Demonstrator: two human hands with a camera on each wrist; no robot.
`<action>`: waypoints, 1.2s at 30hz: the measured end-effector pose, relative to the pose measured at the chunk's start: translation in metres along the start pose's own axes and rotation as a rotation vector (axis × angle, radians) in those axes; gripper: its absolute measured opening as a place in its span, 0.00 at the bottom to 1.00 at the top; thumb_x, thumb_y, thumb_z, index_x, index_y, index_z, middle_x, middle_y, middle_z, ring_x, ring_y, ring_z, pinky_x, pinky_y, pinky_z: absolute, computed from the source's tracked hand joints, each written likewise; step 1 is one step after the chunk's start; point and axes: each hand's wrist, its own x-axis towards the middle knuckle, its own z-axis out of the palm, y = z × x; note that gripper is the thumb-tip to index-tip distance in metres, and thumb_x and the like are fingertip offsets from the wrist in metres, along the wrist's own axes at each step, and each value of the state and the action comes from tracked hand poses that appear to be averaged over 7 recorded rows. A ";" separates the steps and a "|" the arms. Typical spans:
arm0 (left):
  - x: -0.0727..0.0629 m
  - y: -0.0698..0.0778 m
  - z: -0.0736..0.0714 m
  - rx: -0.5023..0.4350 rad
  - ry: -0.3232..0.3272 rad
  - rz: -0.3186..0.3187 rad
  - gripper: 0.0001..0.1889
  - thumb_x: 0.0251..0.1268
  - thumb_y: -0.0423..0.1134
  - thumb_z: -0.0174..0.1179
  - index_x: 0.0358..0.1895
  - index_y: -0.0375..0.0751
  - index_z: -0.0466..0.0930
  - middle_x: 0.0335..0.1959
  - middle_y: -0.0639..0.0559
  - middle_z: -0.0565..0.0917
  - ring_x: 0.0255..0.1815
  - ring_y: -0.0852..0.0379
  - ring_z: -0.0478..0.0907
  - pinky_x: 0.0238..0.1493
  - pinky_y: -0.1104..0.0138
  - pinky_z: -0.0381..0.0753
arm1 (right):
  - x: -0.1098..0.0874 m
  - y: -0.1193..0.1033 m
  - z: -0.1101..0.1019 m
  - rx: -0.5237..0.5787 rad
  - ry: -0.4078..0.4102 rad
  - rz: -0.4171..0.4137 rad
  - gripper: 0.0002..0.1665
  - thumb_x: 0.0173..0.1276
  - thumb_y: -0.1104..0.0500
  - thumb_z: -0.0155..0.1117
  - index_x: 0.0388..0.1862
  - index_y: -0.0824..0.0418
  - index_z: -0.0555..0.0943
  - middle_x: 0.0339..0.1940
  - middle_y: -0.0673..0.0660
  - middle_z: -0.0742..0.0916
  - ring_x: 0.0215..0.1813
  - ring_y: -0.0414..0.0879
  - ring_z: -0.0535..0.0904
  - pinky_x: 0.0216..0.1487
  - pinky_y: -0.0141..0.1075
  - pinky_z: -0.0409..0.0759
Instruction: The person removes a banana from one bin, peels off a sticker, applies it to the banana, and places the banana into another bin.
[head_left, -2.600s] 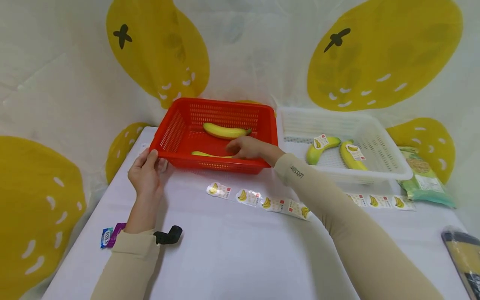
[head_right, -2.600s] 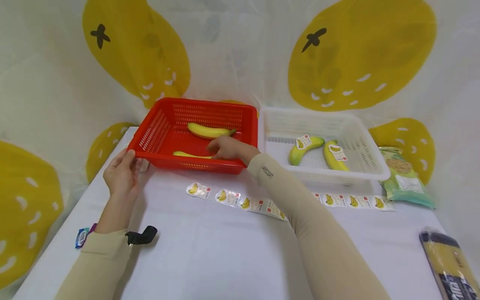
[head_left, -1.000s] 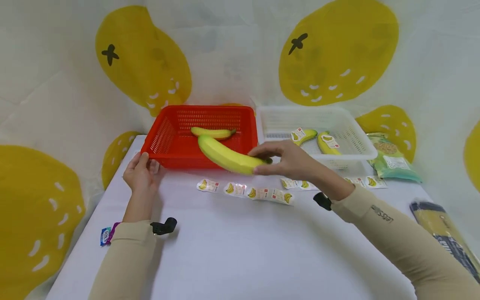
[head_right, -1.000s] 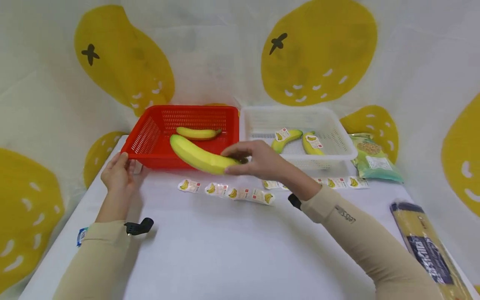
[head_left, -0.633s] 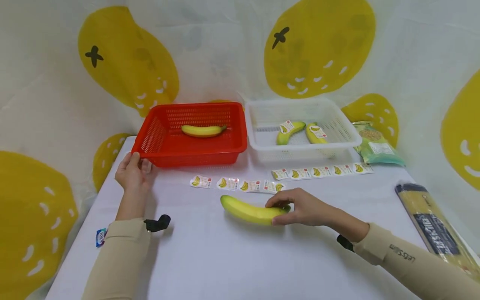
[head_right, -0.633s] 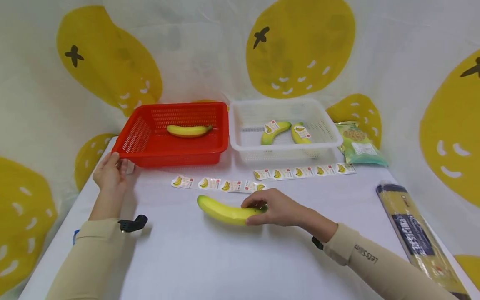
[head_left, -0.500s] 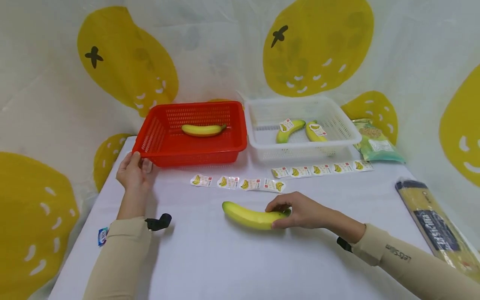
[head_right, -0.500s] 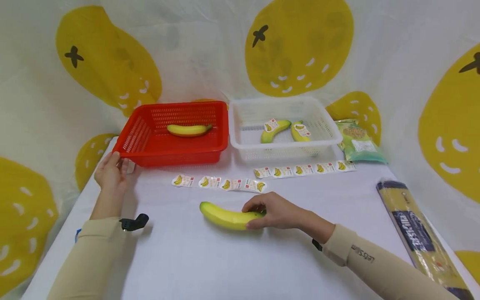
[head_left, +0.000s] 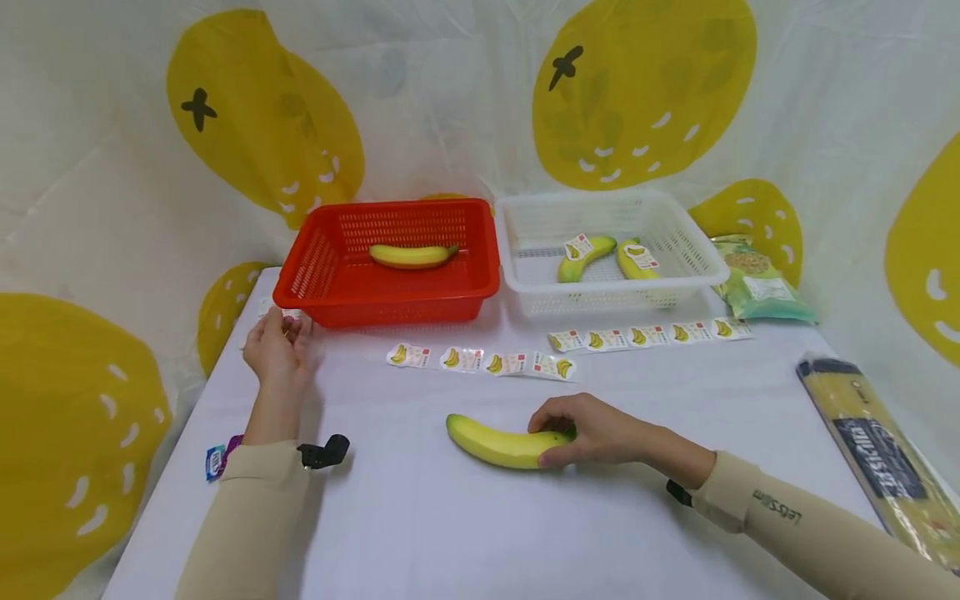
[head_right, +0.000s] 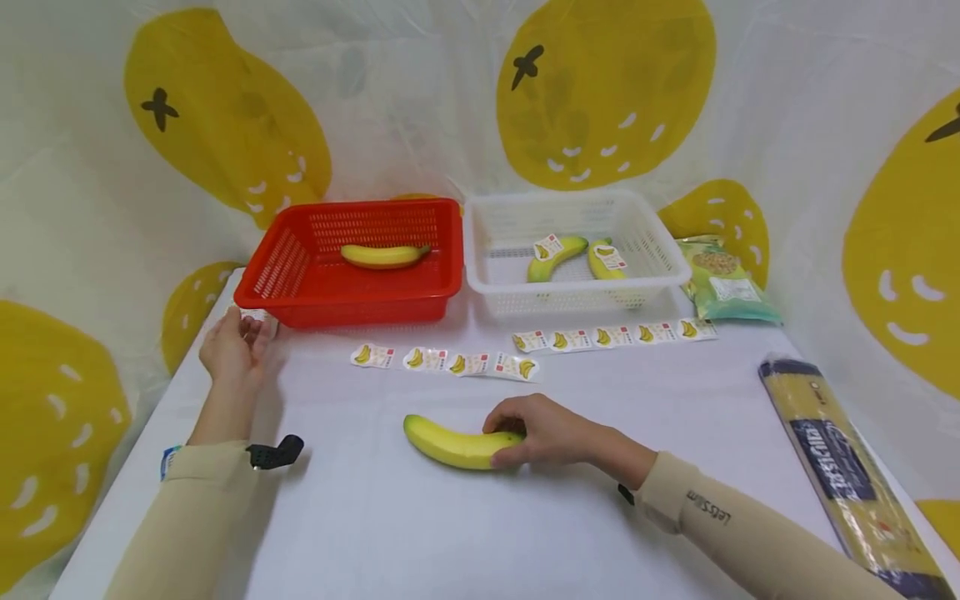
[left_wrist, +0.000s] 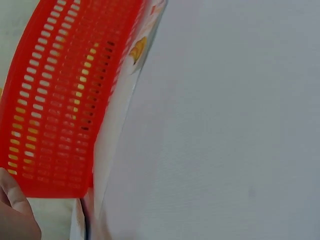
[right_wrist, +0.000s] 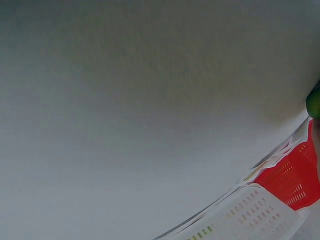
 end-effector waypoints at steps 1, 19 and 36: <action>-0.003 -0.001 -0.001 0.025 0.000 -0.003 0.09 0.75 0.42 0.60 0.52 0.49 0.74 0.44 0.50 0.76 0.41 0.57 0.76 0.45 0.72 0.86 | 0.000 -0.001 0.000 -0.003 -0.002 0.002 0.20 0.60 0.49 0.79 0.49 0.54 0.85 0.45 0.46 0.88 0.48 0.37 0.81 0.54 0.31 0.81; -0.020 -0.049 0.007 1.577 -0.547 0.355 0.20 0.76 0.42 0.57 0.63 0.34 0.79 0.55 0.37 0.84 0.52 0.42 0.79 0.54 0.54 0.83 | -0.002 -0.003 0.004 -0.042 0.004 0.010 0.20 0.59 0.48 0.79 0.49 0.48 0.85 0.44 0.41 0.87 0.47 0.35 0.80 0.55 0.30 0.80; 0.003 -0.069 0.000 1.689 -0.564 0.478 0.18 0.70 0.38 0.64 0.59 0.32 0.81 0.55 0.36 0.83 0.54 0.41 0.76 0.61 0.50 0.80 | -0.002 -0.002 0.004 -0.053 0.004 0.012 0.20 0.59 0.47 0.79 0.49 0.47 0.85 0.43 0.41 0.88 0.46 0.35 0.80 0.53 0.30 0.80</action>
